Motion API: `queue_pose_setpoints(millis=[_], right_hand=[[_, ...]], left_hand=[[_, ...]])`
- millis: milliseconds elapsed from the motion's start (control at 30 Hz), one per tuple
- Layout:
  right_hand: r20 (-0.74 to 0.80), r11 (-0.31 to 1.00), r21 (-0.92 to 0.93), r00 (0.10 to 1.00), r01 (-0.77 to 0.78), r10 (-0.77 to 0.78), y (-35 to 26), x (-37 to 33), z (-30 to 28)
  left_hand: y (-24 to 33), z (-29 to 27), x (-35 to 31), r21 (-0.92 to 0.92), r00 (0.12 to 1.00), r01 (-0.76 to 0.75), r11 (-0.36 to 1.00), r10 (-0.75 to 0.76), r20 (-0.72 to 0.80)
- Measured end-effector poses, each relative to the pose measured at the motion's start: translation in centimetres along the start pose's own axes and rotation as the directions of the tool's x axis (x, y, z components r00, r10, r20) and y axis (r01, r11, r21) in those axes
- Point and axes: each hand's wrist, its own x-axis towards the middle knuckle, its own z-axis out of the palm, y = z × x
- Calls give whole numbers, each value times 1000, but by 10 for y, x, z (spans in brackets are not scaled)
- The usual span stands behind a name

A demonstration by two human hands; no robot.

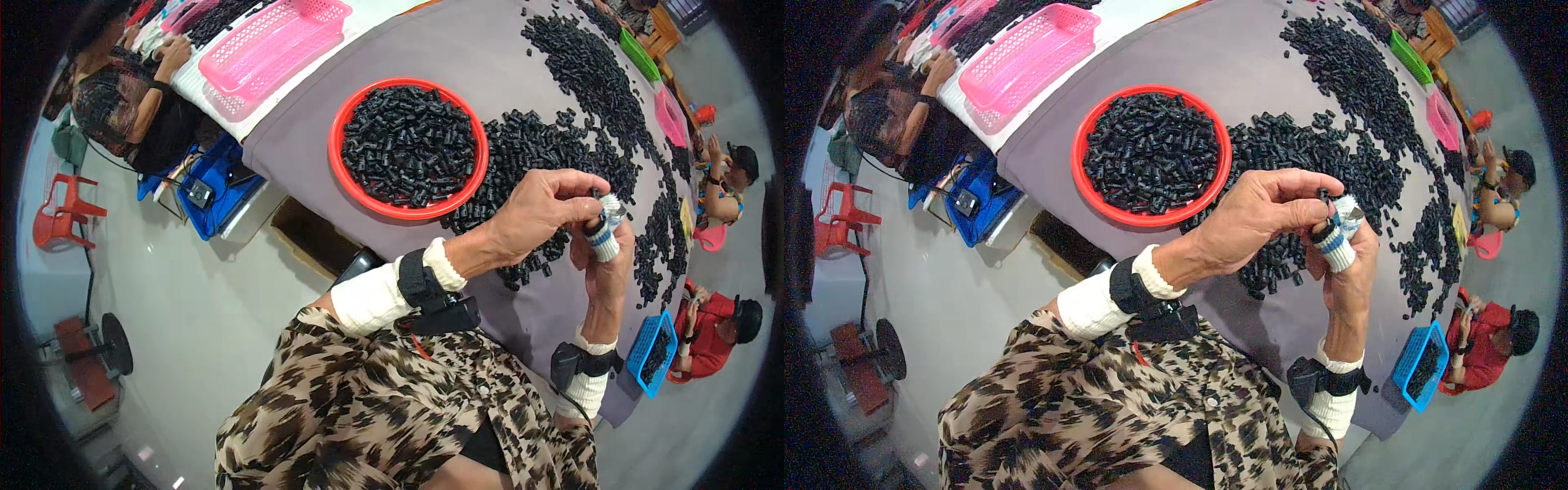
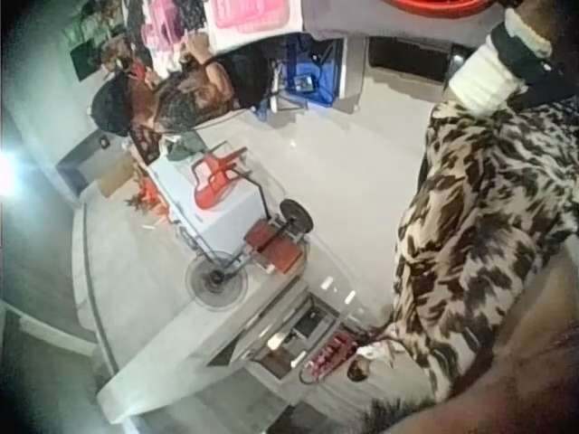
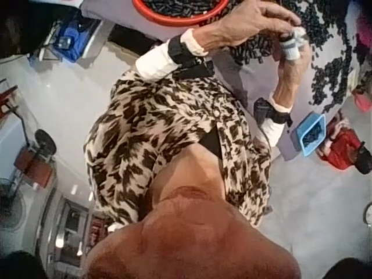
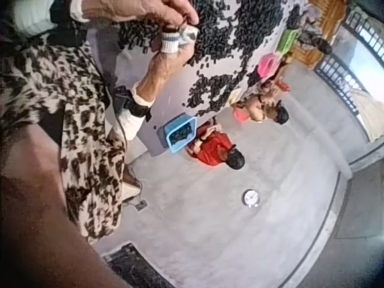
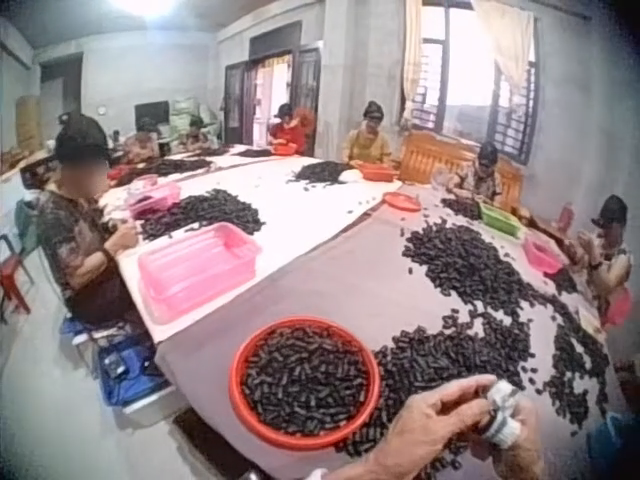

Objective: The recorder is seen sorting through a large pile of small black plastic shoe components at a table, inspecting them and placing specific ones into containers.

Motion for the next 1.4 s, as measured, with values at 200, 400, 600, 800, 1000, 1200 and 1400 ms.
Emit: queue_pose_setpoints(millis=[200, 400, 600, 800, 1000, 1200, 1400], right_hand=[[64, 999, -24, 997, -48, 49, -3, -6, 9], [130, 983, -161, 985, -94, 115, -10, -11, 15], [199, 980, -182, 973, -80, 116, -16, -17, 6], [413, 955, -284, 910, 89, 39, 45, -33, 25], [620, 861, -493, 745, 124, 248, 118, -62, 58], [692, 881, -448, 683, 154, 233, 122, -68, 55], [700, 937, -347, 678, 49, 224, 105, -73, 12]], left_hand=[[30, -20, -10, 273, 979, 20, 962, 37, -200], [65, -103, -32, 466, 842, 84, 881, 187, -506], [76, -135, -29, 464, 806, 155, 872, 159, -570], [71, -132, -9, 587, 788, 250, 770, 190, -585], [82, -117, 19, 564, 838, 204, 800, 155, -522], [102, -111, 44, 521, 848, 127, 844, 179, -498], [102, -109, 64, 509, 843, 113, 853, 189, -504]])
